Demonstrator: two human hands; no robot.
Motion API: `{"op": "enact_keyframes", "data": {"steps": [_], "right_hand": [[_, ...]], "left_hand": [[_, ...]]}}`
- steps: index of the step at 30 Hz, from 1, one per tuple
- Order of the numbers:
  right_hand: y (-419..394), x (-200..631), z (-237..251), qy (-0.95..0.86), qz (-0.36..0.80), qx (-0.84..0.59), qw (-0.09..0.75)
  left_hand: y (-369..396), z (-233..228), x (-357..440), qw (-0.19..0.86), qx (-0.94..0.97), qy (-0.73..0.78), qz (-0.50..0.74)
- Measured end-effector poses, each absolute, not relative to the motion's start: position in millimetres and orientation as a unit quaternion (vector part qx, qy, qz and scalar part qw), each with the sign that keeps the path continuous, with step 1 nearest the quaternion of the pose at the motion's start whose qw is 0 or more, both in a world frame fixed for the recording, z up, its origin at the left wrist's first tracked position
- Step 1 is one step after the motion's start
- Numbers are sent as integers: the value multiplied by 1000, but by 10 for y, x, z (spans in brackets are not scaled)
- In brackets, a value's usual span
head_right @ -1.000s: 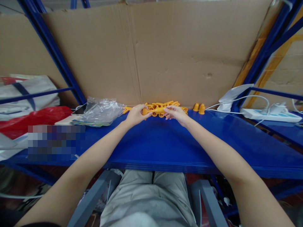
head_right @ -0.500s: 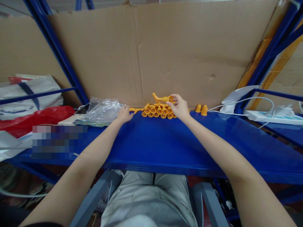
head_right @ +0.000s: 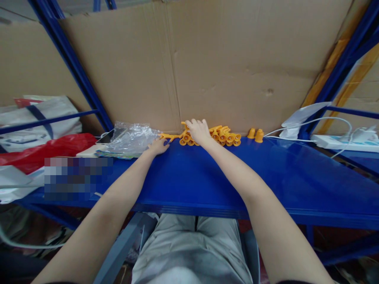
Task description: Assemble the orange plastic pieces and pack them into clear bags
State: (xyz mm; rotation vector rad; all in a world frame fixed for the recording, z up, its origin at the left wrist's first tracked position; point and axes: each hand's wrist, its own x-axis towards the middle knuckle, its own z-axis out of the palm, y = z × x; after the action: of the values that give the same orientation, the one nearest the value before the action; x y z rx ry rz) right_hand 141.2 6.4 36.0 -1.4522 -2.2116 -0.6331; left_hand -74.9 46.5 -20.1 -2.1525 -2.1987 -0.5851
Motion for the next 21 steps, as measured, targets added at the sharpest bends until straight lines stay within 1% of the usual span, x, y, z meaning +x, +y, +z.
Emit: {"op": "enact_keyframes", "data": {"steps": [5, 13, 17, 21], "right_hand": [[117, 1396, 267, -792, -216, -550, 154], [161, 1414, 182, -801, -189, -542, 170], [187, 1358, 170, -804, -181, -538, 175], [189, 1326, 181, -804, -176, -543, 164]], "left_hand": [[509, -232, -740, 10, -721, -658, -216], [485, -221, -644, 38, -732, -641, -226], [465, -167, -629, 55, -723, -630, -277], [476, -118, -657, 78, -712, -599, -358]]}}
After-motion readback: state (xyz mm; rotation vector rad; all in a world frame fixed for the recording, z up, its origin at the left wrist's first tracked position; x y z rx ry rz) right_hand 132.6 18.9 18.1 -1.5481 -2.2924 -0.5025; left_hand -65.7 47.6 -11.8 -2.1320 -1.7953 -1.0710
